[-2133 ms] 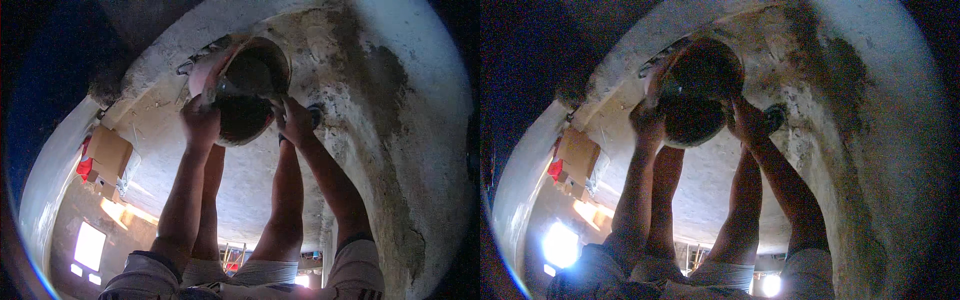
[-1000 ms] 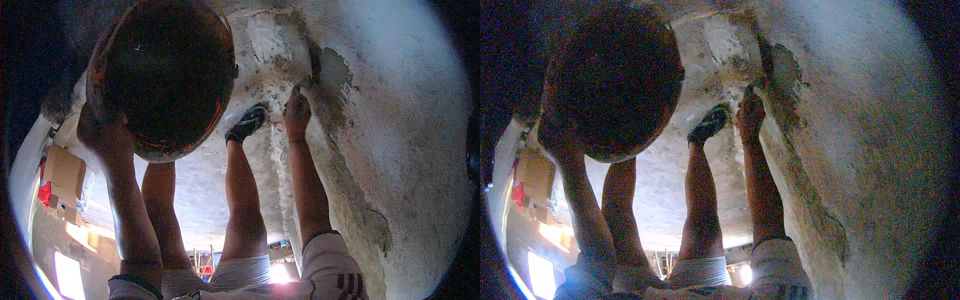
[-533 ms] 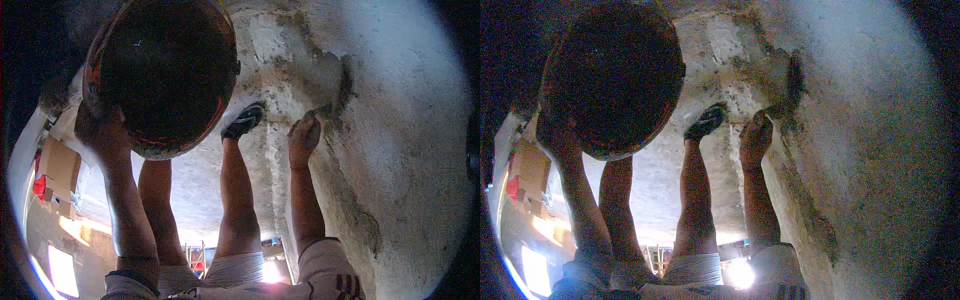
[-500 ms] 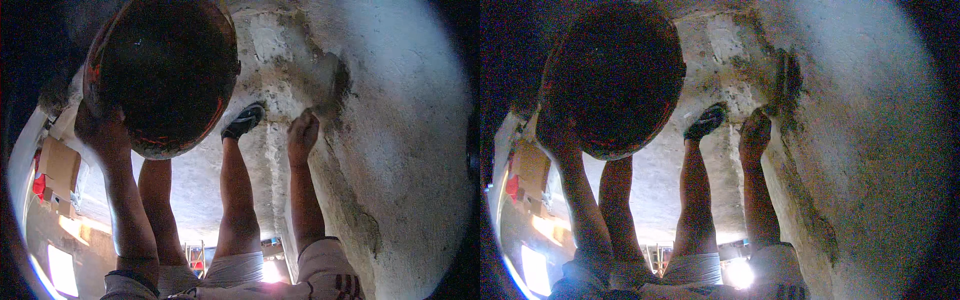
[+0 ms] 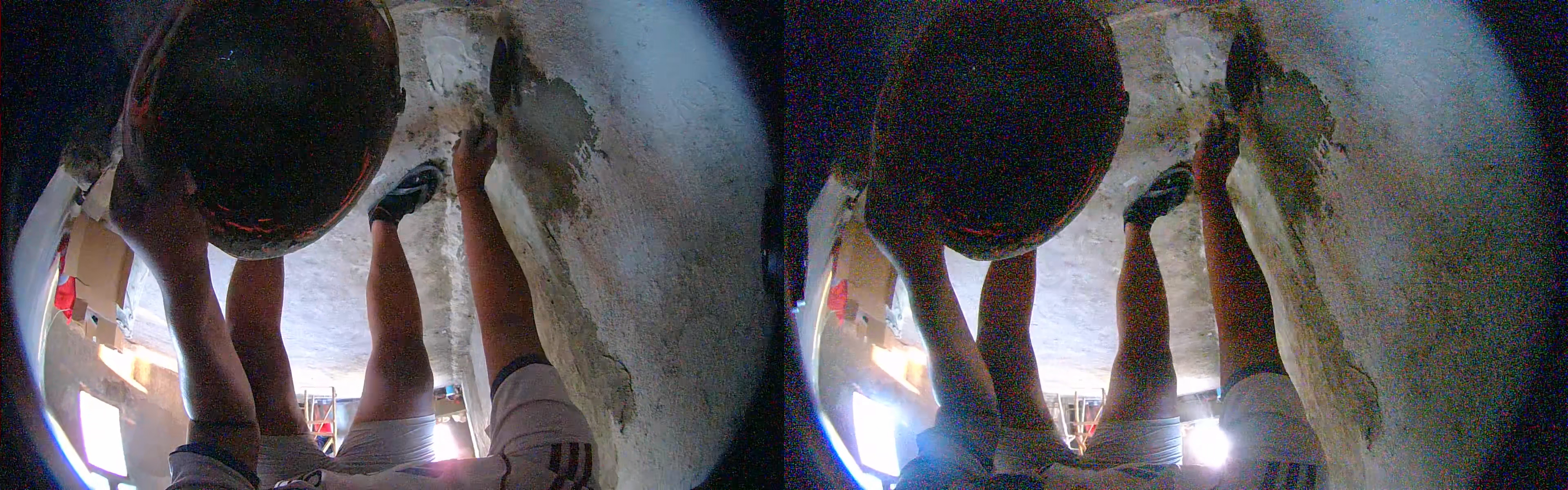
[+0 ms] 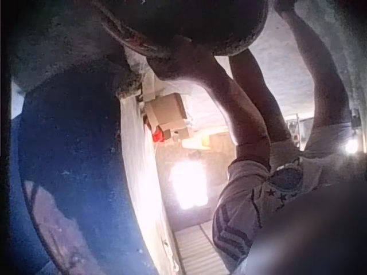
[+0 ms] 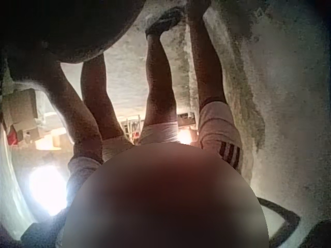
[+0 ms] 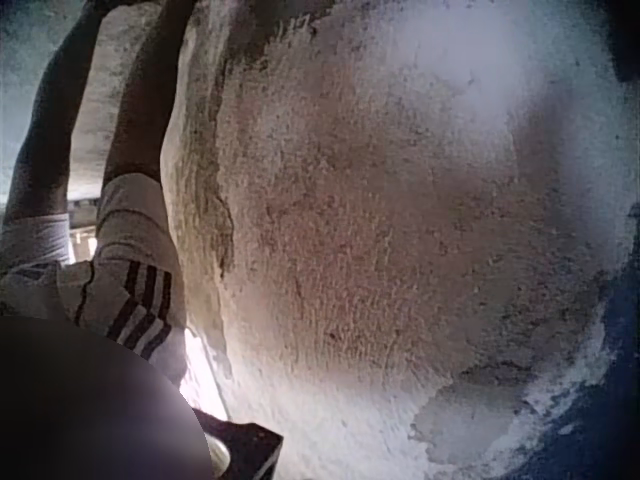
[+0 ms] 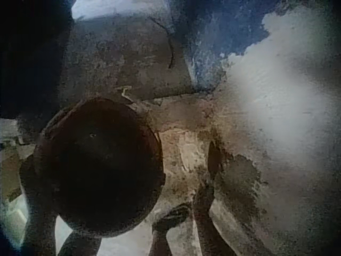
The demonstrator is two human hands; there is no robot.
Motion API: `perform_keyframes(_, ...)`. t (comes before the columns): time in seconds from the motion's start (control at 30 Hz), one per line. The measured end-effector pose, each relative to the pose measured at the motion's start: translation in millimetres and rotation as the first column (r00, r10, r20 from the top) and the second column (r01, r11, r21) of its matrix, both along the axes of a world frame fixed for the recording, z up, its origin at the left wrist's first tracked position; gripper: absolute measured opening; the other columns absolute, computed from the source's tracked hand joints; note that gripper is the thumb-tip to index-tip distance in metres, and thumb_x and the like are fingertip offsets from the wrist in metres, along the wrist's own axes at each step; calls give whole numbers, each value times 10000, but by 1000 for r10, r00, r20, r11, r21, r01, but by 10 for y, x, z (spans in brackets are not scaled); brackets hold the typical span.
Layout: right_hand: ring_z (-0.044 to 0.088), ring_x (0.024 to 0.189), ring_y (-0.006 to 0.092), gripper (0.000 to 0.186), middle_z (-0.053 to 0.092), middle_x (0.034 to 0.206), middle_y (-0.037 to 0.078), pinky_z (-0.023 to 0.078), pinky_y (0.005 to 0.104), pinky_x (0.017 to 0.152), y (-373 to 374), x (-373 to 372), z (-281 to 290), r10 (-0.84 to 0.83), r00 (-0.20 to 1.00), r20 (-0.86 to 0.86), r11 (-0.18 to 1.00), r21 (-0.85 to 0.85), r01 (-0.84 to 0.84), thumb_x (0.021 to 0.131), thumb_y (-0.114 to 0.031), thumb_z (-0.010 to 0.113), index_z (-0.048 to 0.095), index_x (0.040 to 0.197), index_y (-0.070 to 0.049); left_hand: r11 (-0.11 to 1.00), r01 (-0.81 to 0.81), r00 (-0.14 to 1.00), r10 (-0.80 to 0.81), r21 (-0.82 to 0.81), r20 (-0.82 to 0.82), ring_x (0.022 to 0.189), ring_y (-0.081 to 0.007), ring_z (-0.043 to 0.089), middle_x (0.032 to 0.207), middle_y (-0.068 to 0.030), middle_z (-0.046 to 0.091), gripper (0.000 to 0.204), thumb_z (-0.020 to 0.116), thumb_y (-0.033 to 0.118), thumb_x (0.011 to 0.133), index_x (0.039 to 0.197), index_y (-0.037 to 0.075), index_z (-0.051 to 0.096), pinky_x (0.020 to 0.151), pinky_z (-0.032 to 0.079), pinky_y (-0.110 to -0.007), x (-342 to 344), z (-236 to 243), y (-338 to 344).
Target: The person applies mortar from a bucket onto a wall using a trowel.
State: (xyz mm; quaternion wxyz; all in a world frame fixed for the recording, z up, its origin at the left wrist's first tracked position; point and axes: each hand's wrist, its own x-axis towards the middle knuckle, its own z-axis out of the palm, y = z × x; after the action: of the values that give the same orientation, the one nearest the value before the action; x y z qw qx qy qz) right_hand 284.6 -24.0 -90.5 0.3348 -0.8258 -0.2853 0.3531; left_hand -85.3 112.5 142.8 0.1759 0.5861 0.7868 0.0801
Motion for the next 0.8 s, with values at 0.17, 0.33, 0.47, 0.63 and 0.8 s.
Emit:
perform_keyframes(0.17,462,569,130,179,489,722,30,397,288,507,7,-34,376,250,852,459,942,87,-324,861,-194,548,463,914,-46,999,-50,998,50,-19,25,933,-301,571,1029,-154,612,511,661,345,711,1085,10,563,849,437,-380,-69,-75,-71)
perform_keyframes(0.33,443,586,88,151,473,739,-8,386,266,501,-171,-2,653,262,905,337,955,46,-293,883,-184,529,466,946,-62,1000,-6,999,5,24,42,960,-305,567,1040,-159,608,530,649,373,714,1088,7,561,862,434,-378,-51,-19,-73)
perform_keyframes(0.47,460,589,85,178,490,767,-5,415,225,487,-253,-75,1024,-204,901,-384,952,135,273,885,-190,547,474,997,-72,994,-96,995,97,-49,16,973,-308,567,1055,-164,604,496,630,347,736,1089,5,559,866,435,-378,-39,-74,-131)
perform_keyframes(0.63,482,625,102,172,503,786,-6,459,283,542,-575,297,808,88,942,-324,990,-79,-119,897,-219,532,478,988,-84,981,-187,973,177,56,148,695,-259,601,829,-153,622,293,639,189,717,939,-1,606,624,476,-359,190,11,-81)
perform_keyframes(0.8,514,661,114,201,528,800,-3,448,295,539,-467,500,732,101,966,-239,992,-51,-116,882,-252,555,492,993,-97,986,153,977,-140,70,-163,695,-258,616,843,-157,625,303,630,253,755,945,17,613,599,483,-365,109,-39,-63)
